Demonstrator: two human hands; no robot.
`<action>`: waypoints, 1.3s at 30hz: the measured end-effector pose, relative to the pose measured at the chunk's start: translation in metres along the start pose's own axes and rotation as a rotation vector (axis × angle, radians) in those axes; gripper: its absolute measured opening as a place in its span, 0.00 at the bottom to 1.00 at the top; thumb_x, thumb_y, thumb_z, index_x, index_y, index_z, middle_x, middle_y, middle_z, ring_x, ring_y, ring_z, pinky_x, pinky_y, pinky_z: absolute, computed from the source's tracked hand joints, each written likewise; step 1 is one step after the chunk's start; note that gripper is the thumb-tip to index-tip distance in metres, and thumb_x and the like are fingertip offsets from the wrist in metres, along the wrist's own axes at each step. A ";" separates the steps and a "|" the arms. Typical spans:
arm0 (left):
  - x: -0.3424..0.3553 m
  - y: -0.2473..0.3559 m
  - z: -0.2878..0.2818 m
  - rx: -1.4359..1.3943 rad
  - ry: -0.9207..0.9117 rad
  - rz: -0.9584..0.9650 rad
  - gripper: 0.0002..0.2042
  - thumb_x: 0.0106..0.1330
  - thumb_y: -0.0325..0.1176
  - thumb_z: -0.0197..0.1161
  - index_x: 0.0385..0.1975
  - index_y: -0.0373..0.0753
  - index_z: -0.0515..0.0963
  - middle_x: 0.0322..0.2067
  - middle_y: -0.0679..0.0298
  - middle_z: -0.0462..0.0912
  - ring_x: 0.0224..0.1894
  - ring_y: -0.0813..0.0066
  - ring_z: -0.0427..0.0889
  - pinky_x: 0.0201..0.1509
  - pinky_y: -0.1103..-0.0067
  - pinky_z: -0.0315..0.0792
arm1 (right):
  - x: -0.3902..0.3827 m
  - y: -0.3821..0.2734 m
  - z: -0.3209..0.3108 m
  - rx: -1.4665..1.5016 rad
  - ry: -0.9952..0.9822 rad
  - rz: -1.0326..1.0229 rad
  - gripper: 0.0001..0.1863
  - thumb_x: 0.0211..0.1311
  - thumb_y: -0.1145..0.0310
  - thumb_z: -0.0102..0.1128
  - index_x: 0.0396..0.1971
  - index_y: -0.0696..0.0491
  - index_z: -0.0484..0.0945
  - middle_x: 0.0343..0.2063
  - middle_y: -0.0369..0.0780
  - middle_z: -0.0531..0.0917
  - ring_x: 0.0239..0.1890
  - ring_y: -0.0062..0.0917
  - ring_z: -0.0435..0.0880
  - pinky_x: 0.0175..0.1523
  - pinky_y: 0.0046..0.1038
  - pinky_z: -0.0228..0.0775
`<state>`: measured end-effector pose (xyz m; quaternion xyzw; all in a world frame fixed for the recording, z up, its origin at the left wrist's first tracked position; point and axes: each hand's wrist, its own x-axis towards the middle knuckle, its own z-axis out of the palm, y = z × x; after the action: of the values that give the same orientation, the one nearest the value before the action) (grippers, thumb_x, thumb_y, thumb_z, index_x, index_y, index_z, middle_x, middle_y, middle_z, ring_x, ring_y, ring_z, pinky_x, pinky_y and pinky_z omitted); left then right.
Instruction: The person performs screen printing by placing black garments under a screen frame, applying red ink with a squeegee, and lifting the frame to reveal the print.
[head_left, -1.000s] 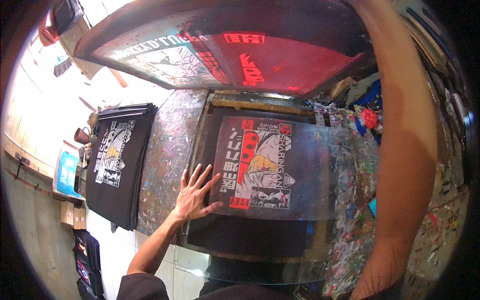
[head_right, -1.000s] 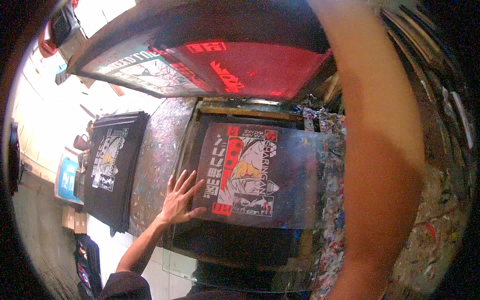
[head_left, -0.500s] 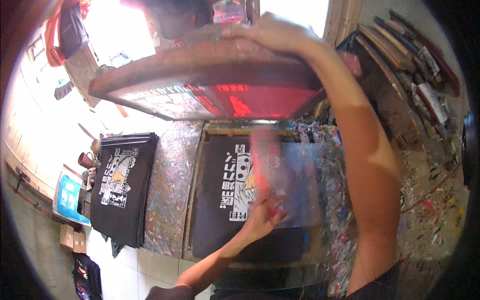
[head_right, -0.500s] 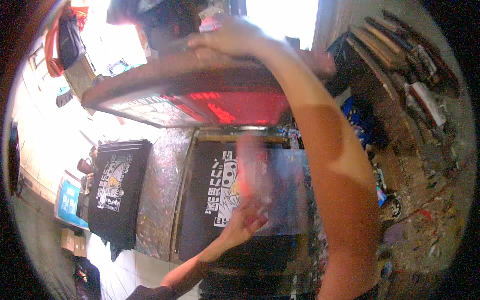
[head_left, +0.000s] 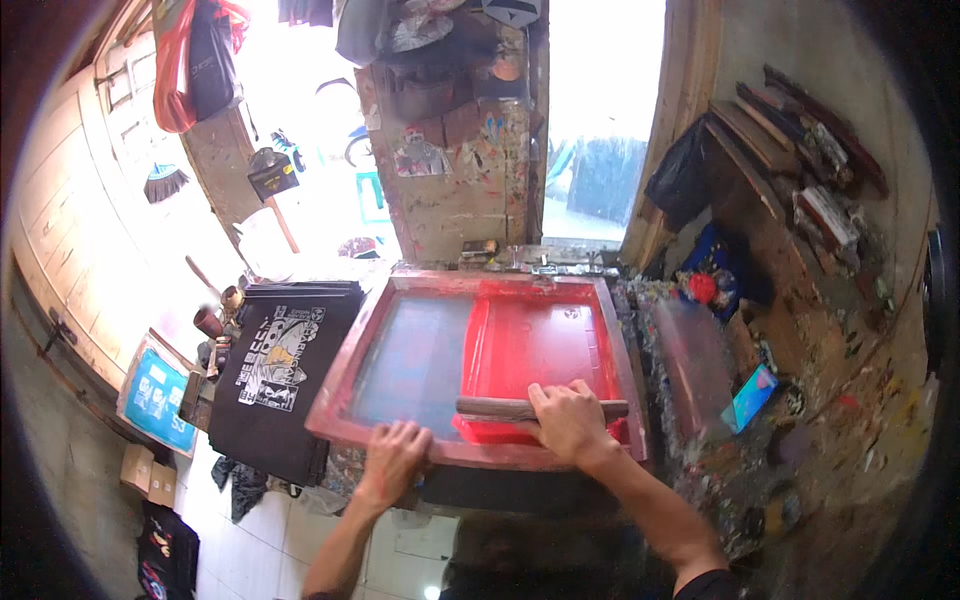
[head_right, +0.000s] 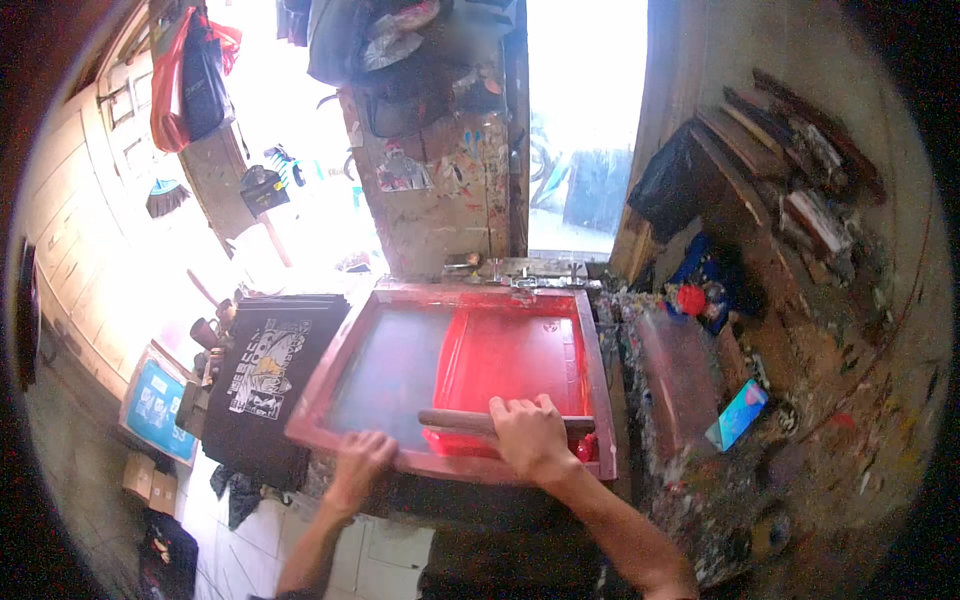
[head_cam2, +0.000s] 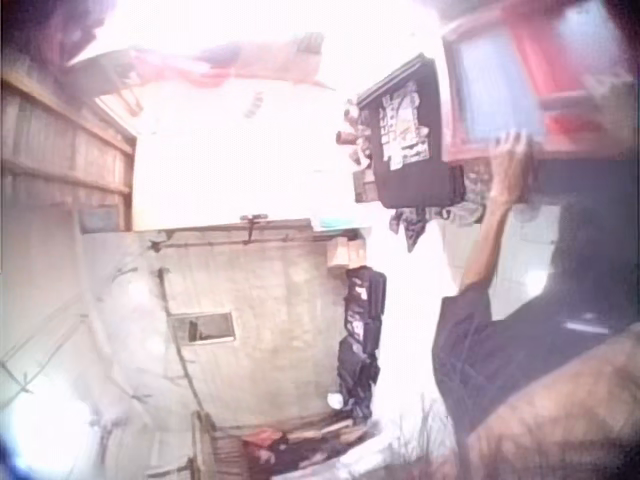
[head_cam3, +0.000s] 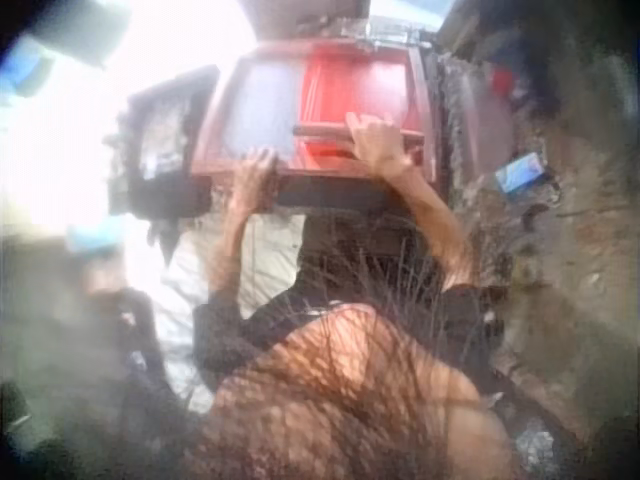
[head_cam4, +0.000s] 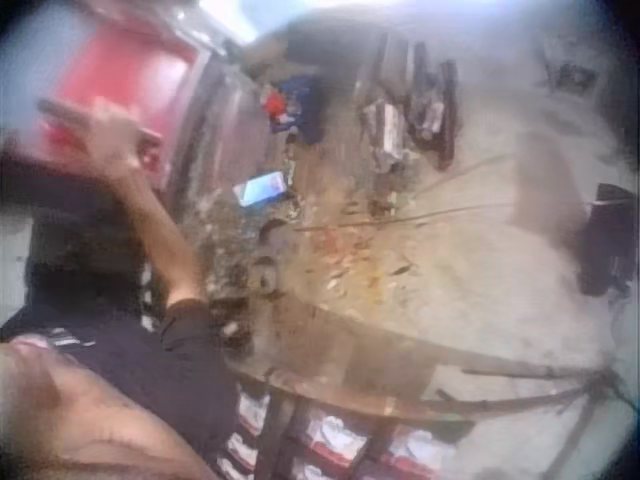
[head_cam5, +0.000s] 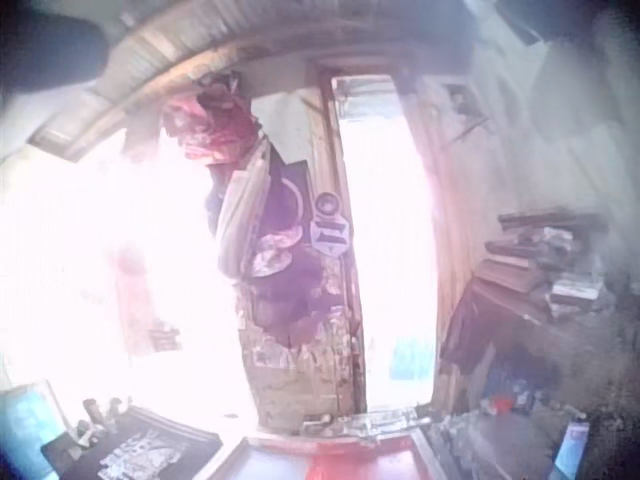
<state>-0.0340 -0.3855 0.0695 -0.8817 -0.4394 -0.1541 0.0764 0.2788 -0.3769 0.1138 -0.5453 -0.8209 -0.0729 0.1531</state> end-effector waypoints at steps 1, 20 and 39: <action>-0.014 0.000 0.018 -0.070 -0.048 0.015 0.10 0.57 0.33 0.68 0.36 0.44 0.77 0.36 0.61 0.79 0.44 0.61 0.80 0.50 0.66 0.70 | -0.003 0.004 0.017 0.075 -0.231 0.050 0.13 0.67 0.55 0.61 0.36 0.50 0.77 0.27 0.44 0.86 0.31 0.38 0.90 0.45 0.46 0.78; -0.022 -0.016 0.051 -0.353 -0.193 -0.157 0.21 0.41 0.44 0.80 0.36 0.45 0.83 0.33 0.66 0.78 0.41 0.62 0.77 0.46 0.66 0.71 | 0.199 0.170 0.129 -0.074 -0.078 0.093 0.23 0.59 0.47 0.71 0.34 0.53 0.76 0.27 0.46 0.88 0.35 0.43 0.90 0.40 0.46 0.81; -0.014 -0.003 0.031 -0.292 -0.155 -0.098 0.21 0.49 0.48 0.78 0.35 0.40 0.83 0.32 0.61 0.77 0.40 0.58 0.76 0.45 0.65 0.73 | -0.050 -0.018 0.026 0.056 -0.071 0.086 0.23 0.57 0.43 0.70 0.32 0.50 0.79 0.28 0.39 0.83 0.35 0.32 0.86 0.53 0.44 0.72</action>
<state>-0.0379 -0.3854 0.0353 -0.8700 -0.4595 -0.1515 -0.0943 0.2757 -0.4198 0.0735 -0.5779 -0.8033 -0.0239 0.1419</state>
